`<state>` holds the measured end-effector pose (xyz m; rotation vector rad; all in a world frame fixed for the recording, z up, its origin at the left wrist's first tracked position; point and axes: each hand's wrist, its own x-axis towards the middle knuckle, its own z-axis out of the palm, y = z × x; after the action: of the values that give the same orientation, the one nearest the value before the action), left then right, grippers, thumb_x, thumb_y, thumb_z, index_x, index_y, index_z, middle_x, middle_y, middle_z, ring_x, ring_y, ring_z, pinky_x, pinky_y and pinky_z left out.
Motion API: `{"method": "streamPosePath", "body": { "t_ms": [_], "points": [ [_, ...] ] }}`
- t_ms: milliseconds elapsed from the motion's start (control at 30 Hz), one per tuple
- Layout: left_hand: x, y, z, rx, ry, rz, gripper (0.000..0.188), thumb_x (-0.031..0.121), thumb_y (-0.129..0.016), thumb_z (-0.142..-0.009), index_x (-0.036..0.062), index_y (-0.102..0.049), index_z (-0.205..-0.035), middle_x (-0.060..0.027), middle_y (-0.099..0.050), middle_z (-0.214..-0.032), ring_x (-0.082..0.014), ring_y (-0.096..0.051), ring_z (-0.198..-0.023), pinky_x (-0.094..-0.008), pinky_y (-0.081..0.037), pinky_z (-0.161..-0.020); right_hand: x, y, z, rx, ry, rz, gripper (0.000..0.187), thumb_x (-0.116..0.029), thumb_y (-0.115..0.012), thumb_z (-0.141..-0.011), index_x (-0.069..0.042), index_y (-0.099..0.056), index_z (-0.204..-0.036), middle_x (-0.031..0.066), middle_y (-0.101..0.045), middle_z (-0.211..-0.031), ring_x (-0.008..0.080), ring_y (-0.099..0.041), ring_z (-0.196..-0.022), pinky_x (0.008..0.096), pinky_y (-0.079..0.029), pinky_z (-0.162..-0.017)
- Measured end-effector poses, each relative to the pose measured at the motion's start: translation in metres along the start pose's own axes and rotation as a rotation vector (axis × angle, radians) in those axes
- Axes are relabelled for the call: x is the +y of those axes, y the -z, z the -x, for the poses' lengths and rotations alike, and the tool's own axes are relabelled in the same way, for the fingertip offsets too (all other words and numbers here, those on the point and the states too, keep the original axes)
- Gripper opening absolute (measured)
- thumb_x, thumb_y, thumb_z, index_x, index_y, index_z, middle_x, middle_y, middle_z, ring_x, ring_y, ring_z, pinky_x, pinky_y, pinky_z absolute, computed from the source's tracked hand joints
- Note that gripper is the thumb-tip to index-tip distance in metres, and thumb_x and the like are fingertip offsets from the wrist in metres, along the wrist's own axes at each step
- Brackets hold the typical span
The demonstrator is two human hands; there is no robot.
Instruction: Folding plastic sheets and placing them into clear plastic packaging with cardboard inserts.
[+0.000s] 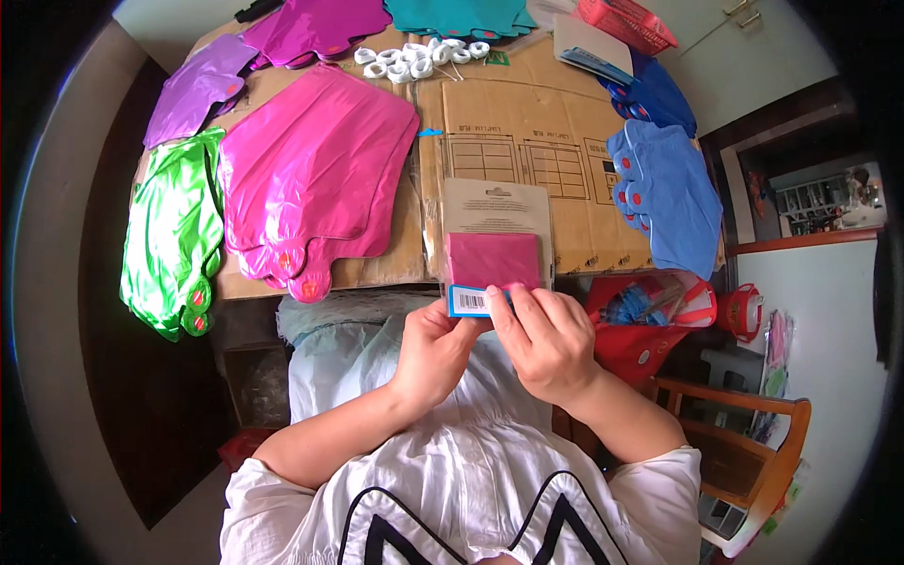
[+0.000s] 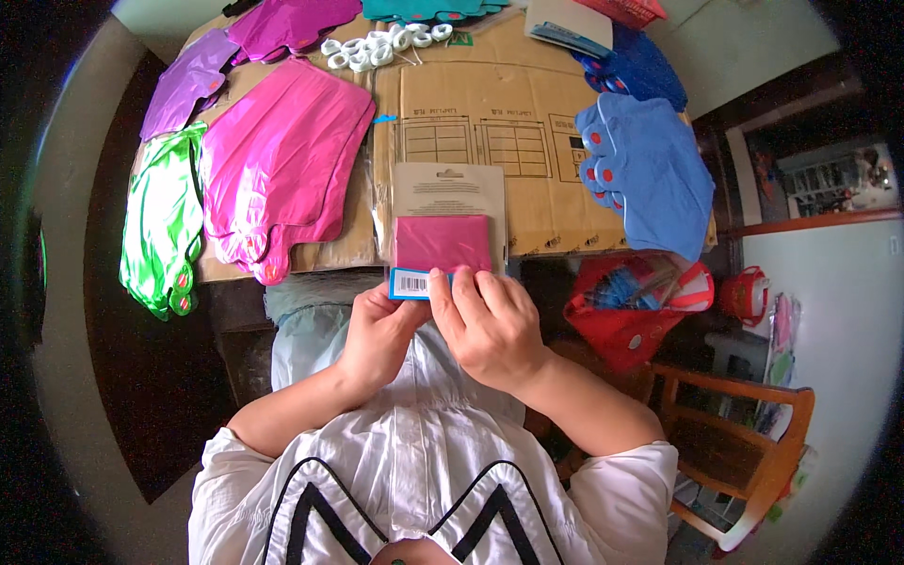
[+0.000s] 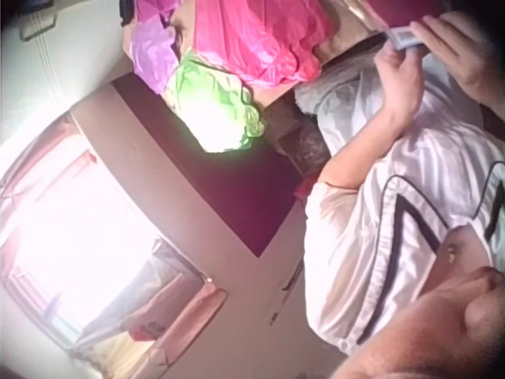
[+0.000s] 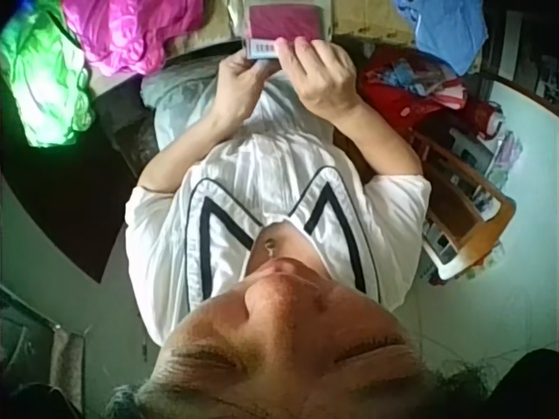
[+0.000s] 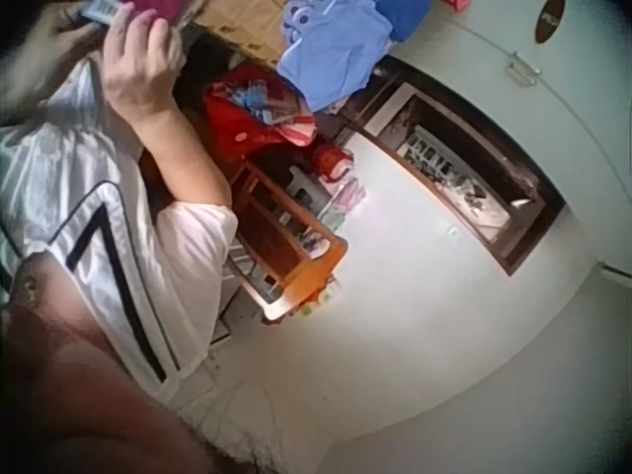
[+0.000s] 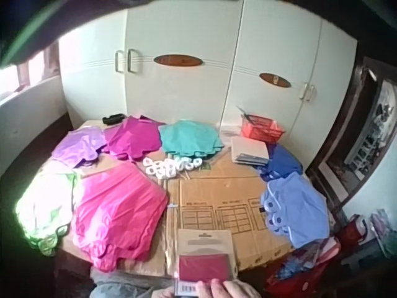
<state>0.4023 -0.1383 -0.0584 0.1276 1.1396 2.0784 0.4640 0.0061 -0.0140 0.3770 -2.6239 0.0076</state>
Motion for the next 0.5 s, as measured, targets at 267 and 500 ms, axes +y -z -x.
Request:
{"method": "streamPosePath", "body": {
  "t_ms": [267,500],
  "points": [
    [-0.005,0.019,0.002,0.012,0.2,0.196,0.023,0.014,-0.049,-0.098,-0.0006,-0.063,-0.11,-0.0091,-0.067,-0.11,-0.0179,-0.064,-0.101,-0.0374,-0.047,-0.097,0.002,-0.014,0.005,0.012,-0.035,0.027,0.031,-0.012,-0.059,-0.08,-0.002,-0.068,-0.108,0.0137,-0.064,-0.101,0.0264,-0.06,-0.088,0.0387,-0.049,-0.075],
    [-0.001,0.017,-0.002,0.074,0.123,0.123,0.023,0.016,-0.052,-0.098,-0.0034,-0.062,-0.106,-0.011,-0.068,-0.103,-0.0193,-0.065,-0.095,-0.0348,-0.052,-0.09,-0.001,-0.006,0.007,-0.033,-0.196,-0.079,0.038,-0.012,-0.065,-0.073,-0.007,-0.068,-0.11,0.0111,-0.058,-0.111,0.0288,-0.052,-0.098,0.0427,-0.041,-0.085]
  ]
}}
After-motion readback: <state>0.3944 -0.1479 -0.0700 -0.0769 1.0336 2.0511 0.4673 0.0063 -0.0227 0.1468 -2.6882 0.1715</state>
